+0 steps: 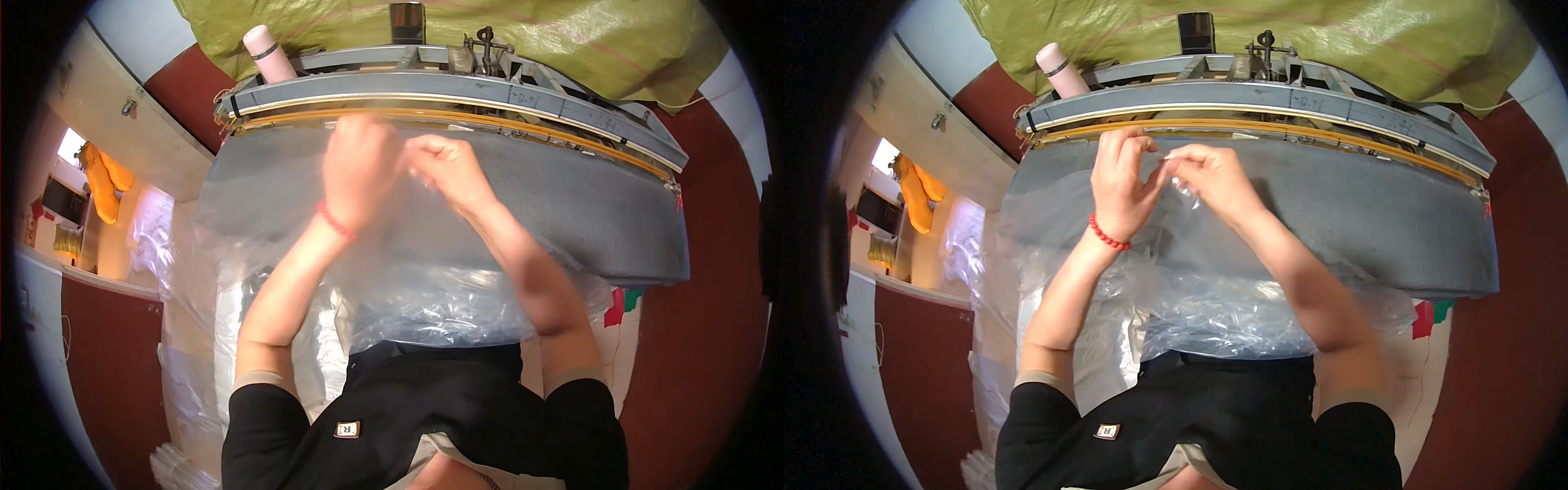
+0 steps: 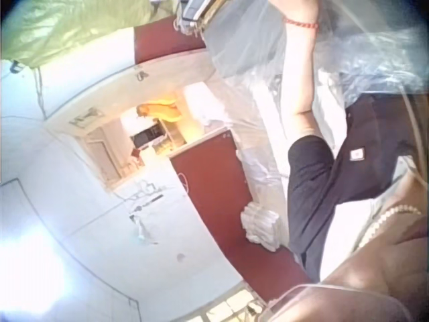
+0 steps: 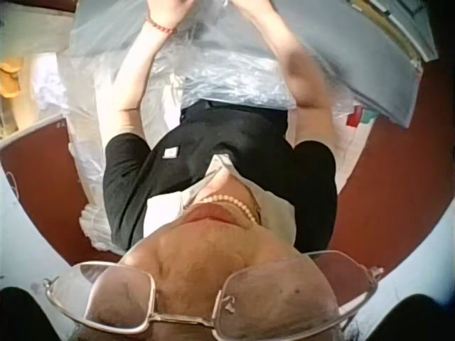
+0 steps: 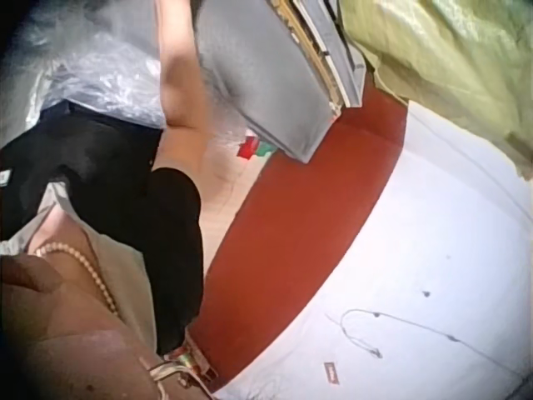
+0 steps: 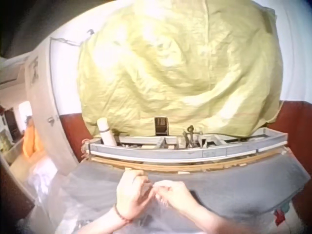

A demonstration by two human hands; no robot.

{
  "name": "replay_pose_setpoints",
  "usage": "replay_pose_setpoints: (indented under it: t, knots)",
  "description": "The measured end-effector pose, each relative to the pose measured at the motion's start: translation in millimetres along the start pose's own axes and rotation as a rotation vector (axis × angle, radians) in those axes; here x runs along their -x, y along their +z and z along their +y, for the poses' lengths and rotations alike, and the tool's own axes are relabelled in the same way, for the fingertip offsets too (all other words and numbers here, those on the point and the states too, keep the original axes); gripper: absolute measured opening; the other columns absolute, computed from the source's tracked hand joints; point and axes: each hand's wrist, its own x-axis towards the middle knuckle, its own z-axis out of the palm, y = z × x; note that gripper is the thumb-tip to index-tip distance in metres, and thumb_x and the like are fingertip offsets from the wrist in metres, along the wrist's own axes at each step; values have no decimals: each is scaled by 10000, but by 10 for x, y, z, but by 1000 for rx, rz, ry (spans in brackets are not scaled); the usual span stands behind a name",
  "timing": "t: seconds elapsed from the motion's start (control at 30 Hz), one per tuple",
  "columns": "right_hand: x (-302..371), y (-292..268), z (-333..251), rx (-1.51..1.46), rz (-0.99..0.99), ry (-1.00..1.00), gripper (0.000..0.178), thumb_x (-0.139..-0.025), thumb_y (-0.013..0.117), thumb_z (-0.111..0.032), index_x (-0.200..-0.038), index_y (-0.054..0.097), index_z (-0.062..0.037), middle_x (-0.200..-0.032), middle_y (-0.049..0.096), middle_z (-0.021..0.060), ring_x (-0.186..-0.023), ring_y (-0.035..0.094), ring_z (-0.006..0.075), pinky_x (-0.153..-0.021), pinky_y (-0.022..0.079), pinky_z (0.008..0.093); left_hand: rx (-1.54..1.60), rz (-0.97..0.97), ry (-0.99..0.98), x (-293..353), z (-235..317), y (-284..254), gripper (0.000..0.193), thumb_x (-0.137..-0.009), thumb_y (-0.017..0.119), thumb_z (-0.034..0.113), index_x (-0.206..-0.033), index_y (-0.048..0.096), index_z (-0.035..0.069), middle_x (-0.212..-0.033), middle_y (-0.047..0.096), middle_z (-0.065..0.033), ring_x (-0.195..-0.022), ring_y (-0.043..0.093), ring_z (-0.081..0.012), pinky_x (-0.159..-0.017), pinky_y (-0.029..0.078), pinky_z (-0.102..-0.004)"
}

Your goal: The person is using an industrial heat sealer to seal large plastic bags or sheets.

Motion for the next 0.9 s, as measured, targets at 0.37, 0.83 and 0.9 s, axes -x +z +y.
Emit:
replay_pose_setpoints:
  t: [0.37, 0.83, 0.9]
  knots:
    - [67, -2485, 57, 636, 1100, -327, 263, -839, 502, -219, -979, 584, -12, -943, 598, 92, -880, 541, 178, -794, 404, 289, 1748, -1088, -573, 487, 362, 187, 169, -807, 546, 79, -953, 560, -6, -761, 554, -26, -638, 536, -83, -603, 441, -233]
    - [3036, -5016, -404, 1640, 1413, 149, 326, -865, 429, -348, -860, 555, -48, -790, 568, 187, -730, 532, 362, -624, 410, 407, 747, -923, -1016, 914, -1886, -1845, 194, -641, 568, -2, -827, 564, 52, -685, 564, 43, -598, 499, -25, -530, 393, -162]
    - [3063, -4985, -394, 1622, 1395, 168, 331, -864, 429, -353, -855, 550, -45, -787, 564, 192, -728, 526, 370, -618, 407, 411, 565, -696, -946, 728, -2358, -2241, 111, -678, 567, 51, -787, 550, 68, -635, 541, 44, -562, 501, -32, -520, 386, -155]
